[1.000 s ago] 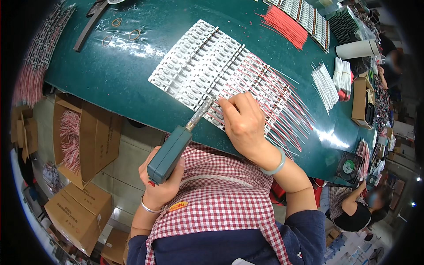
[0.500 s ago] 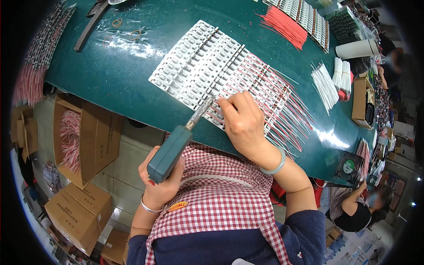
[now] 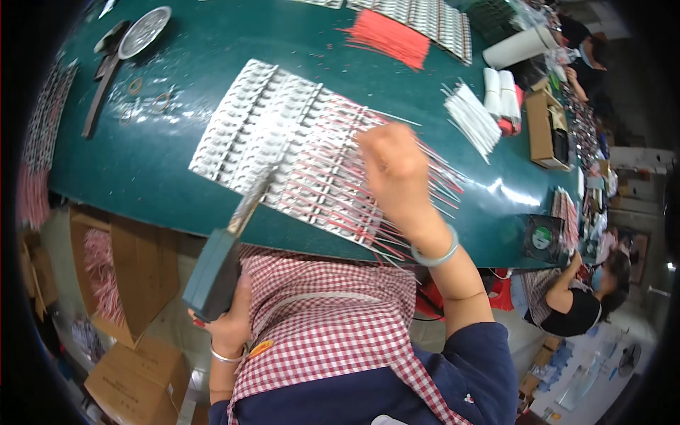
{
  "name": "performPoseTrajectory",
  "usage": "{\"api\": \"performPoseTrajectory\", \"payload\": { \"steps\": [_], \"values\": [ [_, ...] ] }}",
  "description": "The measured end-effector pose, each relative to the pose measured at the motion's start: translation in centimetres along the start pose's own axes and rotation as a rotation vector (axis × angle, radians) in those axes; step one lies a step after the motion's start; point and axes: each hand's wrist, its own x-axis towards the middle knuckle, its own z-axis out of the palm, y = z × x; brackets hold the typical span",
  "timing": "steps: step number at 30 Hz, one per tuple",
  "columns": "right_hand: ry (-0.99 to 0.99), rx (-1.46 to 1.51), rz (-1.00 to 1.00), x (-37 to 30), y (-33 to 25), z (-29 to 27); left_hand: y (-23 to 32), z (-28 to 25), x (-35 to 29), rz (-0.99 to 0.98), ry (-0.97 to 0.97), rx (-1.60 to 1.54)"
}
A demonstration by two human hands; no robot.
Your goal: The person uses a soldering iron to attach red and white wires to a white plastic grid fixture. They repeatedly pick up individual wires, place them into slots on the grid, and apply the soldering iron to secure them. The process is repetitive, focusing on filling the grid with wires.
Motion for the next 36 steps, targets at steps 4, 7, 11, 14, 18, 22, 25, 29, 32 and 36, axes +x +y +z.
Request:
{"api": "performPoseTrajectory", "payload": {
  "steps": [4, 7, 11, 14, 18, 22, 25, 29, 32, 36],
  "values": [
    [0.081, -0.439, 0.224, 0.6, 9.5, -4.4, 0.3, 0.5, 0.8, -0.04, 0.049, -0.079],
    [0.068, -0.627, 0.272, -1.5, 14.4, -6.1, 1.7, 0.9, 1.2, -0.106, 0.088, -0.169],
    [0.112, -0.552, 0.262, -2.7, 17.4, -6.0, 2.9, 1.4, 1.6, -0.176, 0.11, -0.218],
    [0.146, -0.571, 0.175, -2.7, 18.2, -5.1, 3.0, 1.4, 1.5, -0.148, 0.113, -0.201],
    [0.142, -0.61, 0.126, -2.6, 18.5, -4.9, 2.6, 1.1, 1.1, -0.114, 0.119, -0.185],
    [0.135, -0.651, 0.064, -1.9, 17.4, -5.8, 3.0, 1.2, 1.0, -0.153, 0.142, -0.207],
    [-0.034, -0.621, 0.056, -0.4, 14.5, -7.8, 2.8, 0.9, 0.8, -0.192, 0.138, -0.253],
    [-0.359, -0.805, -0.006, 3.1, 9.3, -9.8, 2.9, 0.7, 0.7, -0.119, 0.157, -0.227],
    [-0.494, -0.914, -0.114, 4.5, 8.9, -8.5, 2.3, 0.4, 0.6, -0.12, 0.135, -0.213],
    [-0.541, -0.902, -0.12, 4.3, 9.9, -6.2, 2.0, 0.2, 0.3, -0.146, 0.152, -0.258]
  ]
}}
